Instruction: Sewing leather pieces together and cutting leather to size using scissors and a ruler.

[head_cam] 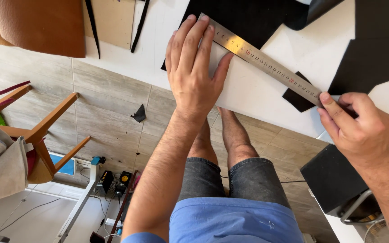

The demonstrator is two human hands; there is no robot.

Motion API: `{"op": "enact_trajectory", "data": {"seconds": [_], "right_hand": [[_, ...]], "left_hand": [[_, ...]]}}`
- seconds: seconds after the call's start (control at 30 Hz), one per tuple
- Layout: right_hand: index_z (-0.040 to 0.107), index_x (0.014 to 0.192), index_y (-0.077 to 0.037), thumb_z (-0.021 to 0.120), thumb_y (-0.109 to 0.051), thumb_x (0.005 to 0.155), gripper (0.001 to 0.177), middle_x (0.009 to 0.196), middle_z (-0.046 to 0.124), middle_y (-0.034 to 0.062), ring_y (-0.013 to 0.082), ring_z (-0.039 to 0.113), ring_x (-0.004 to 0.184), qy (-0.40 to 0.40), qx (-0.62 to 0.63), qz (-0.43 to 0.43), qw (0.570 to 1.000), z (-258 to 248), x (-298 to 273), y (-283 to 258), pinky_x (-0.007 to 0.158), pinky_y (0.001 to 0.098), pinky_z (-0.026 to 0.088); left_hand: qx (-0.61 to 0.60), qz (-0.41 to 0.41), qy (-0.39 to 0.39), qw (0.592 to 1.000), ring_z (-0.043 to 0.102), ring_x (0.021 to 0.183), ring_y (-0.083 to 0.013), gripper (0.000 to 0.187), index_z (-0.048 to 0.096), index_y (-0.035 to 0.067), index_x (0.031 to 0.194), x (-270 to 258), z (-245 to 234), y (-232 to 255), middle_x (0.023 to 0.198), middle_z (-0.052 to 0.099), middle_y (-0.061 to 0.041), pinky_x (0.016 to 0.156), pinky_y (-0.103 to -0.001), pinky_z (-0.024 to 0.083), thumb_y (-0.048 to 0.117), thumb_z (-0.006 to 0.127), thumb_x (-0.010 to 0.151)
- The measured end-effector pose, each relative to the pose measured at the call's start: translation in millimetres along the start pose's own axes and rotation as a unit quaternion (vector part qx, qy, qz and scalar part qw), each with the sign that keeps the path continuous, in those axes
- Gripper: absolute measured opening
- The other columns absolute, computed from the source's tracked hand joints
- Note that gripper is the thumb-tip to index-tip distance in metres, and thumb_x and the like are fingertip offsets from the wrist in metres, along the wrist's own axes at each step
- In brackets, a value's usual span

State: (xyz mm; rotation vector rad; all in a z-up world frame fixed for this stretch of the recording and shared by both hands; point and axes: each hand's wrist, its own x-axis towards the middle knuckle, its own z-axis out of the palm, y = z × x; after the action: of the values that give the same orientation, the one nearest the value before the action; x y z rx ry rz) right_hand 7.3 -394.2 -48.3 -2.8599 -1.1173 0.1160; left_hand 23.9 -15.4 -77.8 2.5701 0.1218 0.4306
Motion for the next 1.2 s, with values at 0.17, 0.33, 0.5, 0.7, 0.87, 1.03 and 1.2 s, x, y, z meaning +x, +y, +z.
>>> {"op": "enact_trajectory", "data": {"seconds": [0.17, 0.33, 0.5, 0.7, 0.87, 1.03, 1.2], "right_hand": [[0.089, 0.13, -0.012, 0.093, -0.018, 0.108, 0.023, 0.11, 0.069, 0.0086, 0.0158, 0.062, 0.079, -0.004, 0.02, 0.005, 1.0, -2, 0, -1, 0.059, 0.025, 0.048], [0.088, 0.131, -0.016, 0.093, -0.018, 0.109, 0.023, 0.108, 0.067, 0.0061, 0.0151, 0.059, 0.076, -0.01, 0.004, 0.005, 1.0, 3, 2, -1, 0.056, 0.0245, 0.044], [0.089, 0.129, -0.018, 0.093, -0.024, 0.109, 0.022, 0.107, 0.068, 0.0043, 0.0133, 0.06, 0.076, -0.011, -0.022, -0.004, 1.0, 3, 1, -2, 0.055, 0.0231, 0.045], [0.088, 0.133, -0.018, 0.093, -0.022, 0.108, 0.026, 0.107, 0.068, 0.0038, 0.0135, 0.059, 0.074, -0.009, -0.026, -0.01, 1.0, 3, 2, -3, 0.056, 0.0234, 0.044], [0.084, 0.137, -0.022, 0.091, -0.024, 0.106, 0.032, 0.108, 0.069, 0.0029, 0.0147, 0.062, 0.074, -0.009, -0.029, -0.006, 1.0, -2, 8, -8, 0.058, 0.0247, 0.048], [0.081, 0.136, -0.024, 0.085, -0.028, 0.105, 0.031, 0.104, 0.07, 0.0018, 0.0216, 0.061, 0.07, 0.006, -0.011, 0.024, 1.0, -2, 18, -19, 0.055, 0.0357, 0.046], [0.078, 0.126, -0.02, 0.078, -0.02, 0.104, 0.022, 0.078, 0.055, -0.0003, 0.0204, 0.047, 0.058, 0.051, -0.003, 0.036, 0.998, -26, 41, -20, 0.047, 0.0375, 0.037]], "left_hand": [[-0.003, -0.001, 0.006, 1.0, 0.059, 0.135, -0.0314, 0.042, 0.065, 0.001, 0.129, -3, 4, -1, 0.14, 0.061, -0.01, 0.116, -0.051, 0.052, 0.035, 0.068, 0.105], [-0.006, -0.016, 0.007, 1.0, 0.06, 0.135, -0.0311, 0.042, 0.065, 0.002, 0.128, -3, 6, 1, 0.139, 0.061, -0.01, 0.117, -0.05, 0.05, 0.036, 0.066, 0.104], [-0.039, -0.049, 0.017, 0.998, 0.061, 0.137, -0.0323, 0.042, 0.058, 0.005, 0.126, -9, 9, 0, 0.143, 0.057, -0.013, 0.119, -0.053, 0.052, 0.037, 0.072, 0.101], [-0.019, -0.043, 0.017, 0.999, 0.063, 0.135, -0.032, 0.046, 0.058, 0.005, 0.129, -9, 10, 0, 0.14, 0.06, -0.012, 0.119, -0.051, 0.051, 0.04, 0.068, 0.102], [0.07, -0.02, -0.02, 0.997, 0.06, 0.137, -0.0309, 0.064, 0.053, 0.006, 0.139, -3, 6, 9, 0.133, 0.069, -0.012, 0.118, -0.051, 0.047, 0.054, 0.071, 0.1], [0.051, -0.072, -0.046, 0.995, 0.051, 0.132, -0.0333, 0.075, 0.068, 0.007, 0.125, 4, 7, 15, 0.127, 0.061, -0.011, 0.113, -0.057, 0.042, 0.066, 0.085, 0.081], [-0.005, -0.057, -0.044, 0.997, 0.05, 0.128, -0.0377, 0.072, 0.069, 0.0, 0.123, 12, 11, 34, 0.125, 0.058, -0.017, 0.107, -0.061, 0.041, 0.051, 0.099, 0.082]]}}
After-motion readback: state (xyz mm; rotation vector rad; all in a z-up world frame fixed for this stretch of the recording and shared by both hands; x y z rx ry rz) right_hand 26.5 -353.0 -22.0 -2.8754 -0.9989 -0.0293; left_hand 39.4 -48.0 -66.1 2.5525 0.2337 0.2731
